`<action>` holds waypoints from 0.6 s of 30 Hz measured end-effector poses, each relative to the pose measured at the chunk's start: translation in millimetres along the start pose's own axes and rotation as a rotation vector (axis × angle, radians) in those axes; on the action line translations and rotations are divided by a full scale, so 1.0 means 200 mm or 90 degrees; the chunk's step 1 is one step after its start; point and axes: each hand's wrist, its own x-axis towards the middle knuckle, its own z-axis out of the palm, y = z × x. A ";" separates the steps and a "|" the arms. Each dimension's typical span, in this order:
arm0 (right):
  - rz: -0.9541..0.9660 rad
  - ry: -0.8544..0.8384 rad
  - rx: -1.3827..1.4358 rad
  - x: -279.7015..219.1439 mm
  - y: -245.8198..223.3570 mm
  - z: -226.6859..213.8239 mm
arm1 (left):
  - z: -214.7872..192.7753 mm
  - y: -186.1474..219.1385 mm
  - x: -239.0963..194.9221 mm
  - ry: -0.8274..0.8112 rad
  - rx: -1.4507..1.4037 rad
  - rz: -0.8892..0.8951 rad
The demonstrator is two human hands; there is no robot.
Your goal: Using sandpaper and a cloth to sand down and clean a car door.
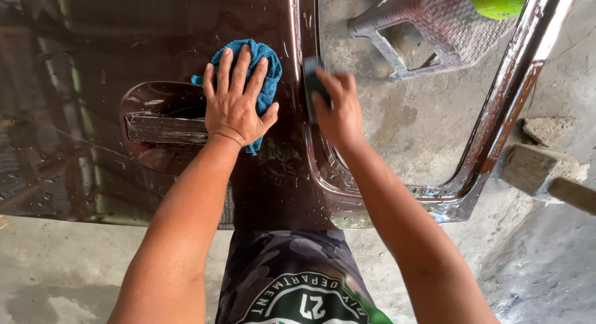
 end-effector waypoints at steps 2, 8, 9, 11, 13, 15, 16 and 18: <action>0.025 -0.047 -0.009 -0.26 0.03 -0.03 | 0.02 -0.01 -0.01 0.004 0.000 0.001; 0.099 -0.146 -0.065 -0.66 0.12 -0.08 | 0.03 -0.01 0.00 0.009 0.002 0.008; 0.100 -0.136 -0.075 -0.67 0.13 -0.07 | 0.04 -0.01 -0.02 0.010 0.004 0.008; 0.083 -0.095 -0.043 -0.45 0.10 0.00 | 0.04 -0.01 -0.02 0.009 0.003 0.011; 0.063 -0.050 -0.008 -0.20 0.06 0.05 | 0.02 -0.01 -0.01 0.012 0.008 0.014; 0.023 0.038 0.002 0.08 -0.01 0.07 | 0.01 0.00 0.00 0.009 0.010 0.017; 0.025 0.041 0.003 0.14 -0.03 0.06 | 0.00 0.00 0.00 0.008 0.012 0.020; 0.036 0.033 0.013 0.23 -0.09 0.03 | -0.01 0.02 -0.01 -0.007 0.001 0.004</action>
